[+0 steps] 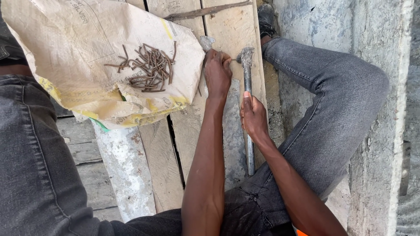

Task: The person sits on a wooden floor and repeatedly picks up nails from a sack. They use a hammer to drive the nails into a wooden plank positioned against a concrete wall.

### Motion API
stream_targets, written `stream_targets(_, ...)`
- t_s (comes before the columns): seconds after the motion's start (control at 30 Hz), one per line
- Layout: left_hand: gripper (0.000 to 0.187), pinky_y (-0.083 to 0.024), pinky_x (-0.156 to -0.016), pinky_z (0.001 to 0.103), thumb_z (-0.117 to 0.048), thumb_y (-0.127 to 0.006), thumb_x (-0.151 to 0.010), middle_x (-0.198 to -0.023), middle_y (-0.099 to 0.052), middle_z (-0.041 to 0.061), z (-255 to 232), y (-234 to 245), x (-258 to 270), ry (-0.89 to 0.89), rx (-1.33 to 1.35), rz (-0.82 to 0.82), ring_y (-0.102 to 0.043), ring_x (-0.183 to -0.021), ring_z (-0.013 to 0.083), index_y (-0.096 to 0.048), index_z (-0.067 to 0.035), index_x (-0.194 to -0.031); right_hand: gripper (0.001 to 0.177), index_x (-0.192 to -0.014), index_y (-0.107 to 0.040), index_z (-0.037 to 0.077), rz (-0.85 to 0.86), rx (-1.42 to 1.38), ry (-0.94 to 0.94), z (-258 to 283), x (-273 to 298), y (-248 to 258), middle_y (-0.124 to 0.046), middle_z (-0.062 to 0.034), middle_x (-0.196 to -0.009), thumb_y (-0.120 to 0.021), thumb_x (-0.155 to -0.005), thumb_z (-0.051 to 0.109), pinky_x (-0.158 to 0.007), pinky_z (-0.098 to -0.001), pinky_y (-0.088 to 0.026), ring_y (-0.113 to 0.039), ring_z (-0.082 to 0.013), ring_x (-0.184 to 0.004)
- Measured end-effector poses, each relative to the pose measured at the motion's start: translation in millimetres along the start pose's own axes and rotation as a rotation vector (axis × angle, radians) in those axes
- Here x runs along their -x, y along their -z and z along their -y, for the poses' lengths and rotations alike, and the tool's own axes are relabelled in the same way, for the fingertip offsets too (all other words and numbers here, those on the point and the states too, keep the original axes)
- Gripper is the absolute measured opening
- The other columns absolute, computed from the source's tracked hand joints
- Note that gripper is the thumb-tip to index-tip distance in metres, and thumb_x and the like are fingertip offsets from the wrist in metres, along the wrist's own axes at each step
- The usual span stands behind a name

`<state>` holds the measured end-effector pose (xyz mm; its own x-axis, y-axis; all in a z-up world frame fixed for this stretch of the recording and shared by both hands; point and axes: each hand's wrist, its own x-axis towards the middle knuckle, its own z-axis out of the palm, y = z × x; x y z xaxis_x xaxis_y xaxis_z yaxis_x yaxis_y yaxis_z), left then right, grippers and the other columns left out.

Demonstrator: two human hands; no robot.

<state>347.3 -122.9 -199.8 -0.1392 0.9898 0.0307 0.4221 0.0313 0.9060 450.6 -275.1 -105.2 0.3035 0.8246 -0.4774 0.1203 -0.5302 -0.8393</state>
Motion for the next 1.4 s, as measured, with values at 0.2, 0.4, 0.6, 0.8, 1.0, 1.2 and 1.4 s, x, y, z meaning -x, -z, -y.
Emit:
stream_targets(0.2,0.005,-0.064,-0.083,0.063,-0.013,-0.083,-0.103,-0.104,-0.069,0.012,2.9,-3.7,1.7,0.026,-0.026,0.009,-0.077,-0.104,0.0528,-0.082,-0.008,-0.102,0.050,-0.097,-0.058,0.011,-0.090,-0.047,0.248,29.8,17.9,5.9,-0.045,0.0017,-0.062,-0.044,-0.134,0.043,-0.037,-0.0256,-0.040,-0.046,-0.0070,-0.041)
stream_targets(0.4,0.005,-0.065,-0.082,0.061,-0.015,-0.084,-0.103,-0.104,-0.068,0.009,14.0,-9.2,-0.6,0.018,-0.035,0.027,-0.077,-0.104,0.0508,-0.082,-0.011,-0.101,0.056,-0.096,-0.056,0.011,-0.161,-0.057,0.378,30.4,17.5,2.5,-0.041,-0.0040,-0.057,-0.035,-0.135,0.046,-0.037,-0.0264,-0.040,-0.041,-0.0112,-0.038)
stream_targets(0.6,0.006,-0.064,-0.081,0.063,-0.014,-0.084,-0.103,-0.103,-0.068,0.010,6.0,-6.0,-1.7,0.027,-0.069,0.042,-0.077,-0.103,0.0511,-0.081,-0.010,-0.099,0.060,-0.087,-0.059,0.009,-0.032,0.281,0.074,-16.8,-15.4,8.2,-0.059,-0.0136,-0.056,-0.048,-0.131,0.049,-0.046,-0.0449,-0.045,-0.061,-0.0275,-0.046)
stream_targets(0.8,0.007,-0.064,-0.081,0.064,-0.014,-0.083,-0.103,-0.103,-0.067,0.010,0.2,-1.0,1.1,0.030,-0.071,0.043,-0.077,-0.102,0.0524,-0.080,-0.010,-0.098,0.053,-0.094,-0.060,0.009,-0.053,0.039,0.091,-16.0,-1.5,-0.8,-0.052,-0.0046,-0.061,-0.047,-0.133,0.043,-0.040,-0.0320,-0.046,-0.052,-0.0141,-0.044)
stream_targets(1.0,0.006,-0.064,-0.081,0.067,-0.014,-0.082,-0.103,-0.104,-0.068,0.013,5.0,-5.6,1.7,0.020,-0.037,0.033,-0.077,-0.102,0.0547,-0.080,-0.010,-0.100,0.055,-0.092,-0.056,0.013,-0.122,0.010,0.497,45.0,20.6,9.8,-0.044,-0.0033,-0.055,-0.036,-0.137,0.038,-0.036,-0.0268,-0.041,-0.045,-0.0119,-0.035)
stream_targets(1.2,0.009,-0.063,-0.081,0.065,-0.012,-0.082,-0.103,-0.101,-0.064,0.014,2.5,-5.1,3.9,-0.016,-0.017,0.010,-0.075,-0.102,0.0557,-0.077,-0.008,-0.096,0.058,-0.098,-0.064,0.007,-0.010,0.359,0.158,-8.6,-5.3,3.1,-0.065,-0.0152,-0.069,-0.044,-0.133,0.049,-0.058,-0.0452,-0.050,-0.064,-0.0288,-0.058)
stream_targets(1.4,0.008,-0.064,-0.083,0.059,-0.014,-0.085,-0.102,-0.101,-0.066,0.010,14.2,-17.4,2.4,-0.008,-0.012,-0.027,-0.076,-0.102,0.0507,-0.079,-0.009,-0.101,0.053,-0.096,-0.053,0.015,-0.172,-0.201,0.001,-7.3,-3.0,27.5,-0.038,0.0034,-0.061,-0.045,-0.132,0.053,-0.035,-0.0278,-0.034,-0.038,-0.0073,-0.038)
